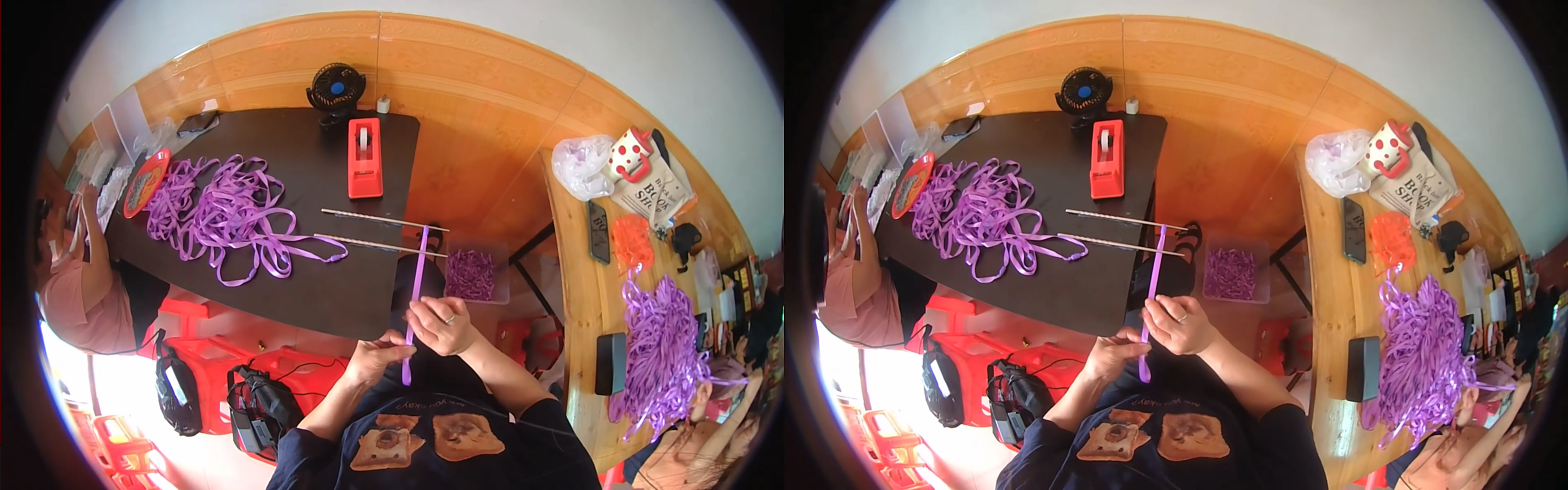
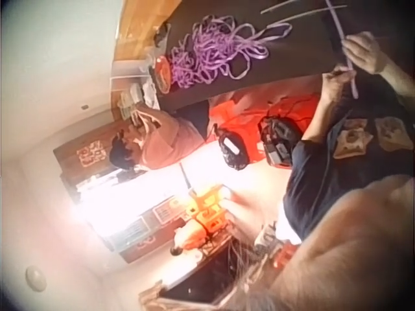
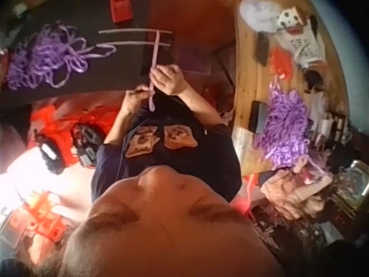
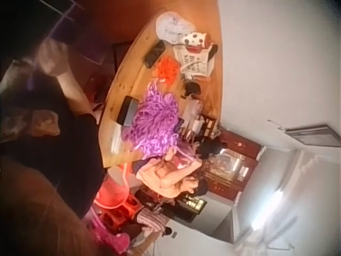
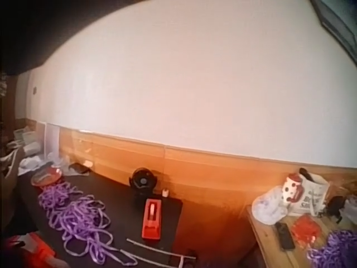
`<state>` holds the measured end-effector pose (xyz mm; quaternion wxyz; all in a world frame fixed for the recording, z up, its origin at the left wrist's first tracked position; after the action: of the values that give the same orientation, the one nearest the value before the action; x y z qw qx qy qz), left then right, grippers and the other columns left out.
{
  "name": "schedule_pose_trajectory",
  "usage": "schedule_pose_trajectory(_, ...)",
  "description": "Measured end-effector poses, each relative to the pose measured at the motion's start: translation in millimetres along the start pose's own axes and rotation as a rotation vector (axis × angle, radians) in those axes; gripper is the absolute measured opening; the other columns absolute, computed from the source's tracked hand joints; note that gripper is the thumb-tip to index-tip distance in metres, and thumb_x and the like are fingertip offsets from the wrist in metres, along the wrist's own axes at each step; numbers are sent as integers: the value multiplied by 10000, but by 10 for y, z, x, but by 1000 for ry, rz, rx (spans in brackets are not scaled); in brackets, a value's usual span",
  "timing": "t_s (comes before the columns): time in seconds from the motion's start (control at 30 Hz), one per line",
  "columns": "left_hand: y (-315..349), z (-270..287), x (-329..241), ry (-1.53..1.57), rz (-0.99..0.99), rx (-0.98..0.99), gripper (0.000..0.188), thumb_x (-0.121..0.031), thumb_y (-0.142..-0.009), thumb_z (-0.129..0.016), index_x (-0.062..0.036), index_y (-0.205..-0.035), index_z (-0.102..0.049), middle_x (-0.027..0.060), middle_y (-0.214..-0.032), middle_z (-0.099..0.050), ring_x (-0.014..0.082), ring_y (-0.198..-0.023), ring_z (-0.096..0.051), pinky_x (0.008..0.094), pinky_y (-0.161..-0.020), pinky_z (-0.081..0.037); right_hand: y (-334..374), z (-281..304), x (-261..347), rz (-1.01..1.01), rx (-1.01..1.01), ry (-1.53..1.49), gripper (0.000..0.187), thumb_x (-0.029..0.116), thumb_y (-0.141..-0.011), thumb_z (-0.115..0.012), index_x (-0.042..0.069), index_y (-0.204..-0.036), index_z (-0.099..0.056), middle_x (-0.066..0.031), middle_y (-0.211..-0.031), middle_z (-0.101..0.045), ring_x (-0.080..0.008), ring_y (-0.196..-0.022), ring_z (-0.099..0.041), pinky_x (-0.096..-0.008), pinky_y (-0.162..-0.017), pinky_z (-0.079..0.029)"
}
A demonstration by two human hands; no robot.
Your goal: Wrapping purple ribbon around metal rods to create a decorative item.
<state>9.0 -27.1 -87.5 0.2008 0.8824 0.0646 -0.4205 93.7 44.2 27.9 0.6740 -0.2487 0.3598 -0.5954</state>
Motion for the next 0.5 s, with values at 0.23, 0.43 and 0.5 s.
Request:
schedule_pose_trajectory(0.23,-83,40,220,466,117,217,323,-201,-810,-708,25,-1026,-628,81,-863,-640,157,-758,-585,288,-680,-456,-235,198,-125,-111,-94,-96,261,99,-643,-736,53,-884,-647,-52,-939,-645,-196,-802,-602,-321,-694,-393)
schedule_pose_trajectory(0.43,-333,-224,241,461,141,176,263,-196,-895,-608,-60,-1120,-597,57,-951,-647,128,-762,-585,244,-658,-424,-642,273,-730,-396,-125,-491,190,-13,-647,-678,10,-831,-636,-75,-822,-638,-232,-699,-585,-343,-664,-409)
schedule_pose_trajectory(0.5,-499,-275,271,407,176,128,261,-155,-908,-582,-65,-1153,-578,66,-967,-650,132,-760,-596,247,-661,-433,-721,194,-1073,-571,-168,-604,90,-83,-717,-637,-8,-765,-643,-97,-753,-625,-206,-669,-589,-287,-600,-440)
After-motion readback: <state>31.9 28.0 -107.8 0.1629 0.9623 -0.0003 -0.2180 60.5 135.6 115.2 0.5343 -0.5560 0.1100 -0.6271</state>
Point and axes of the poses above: each hand's wrist, its own y-axis away from the middle knuckle, its own z-axis out of the back of the hand, x = y × z, the point moved 8 cm from there along -y, towards the middle knuckle
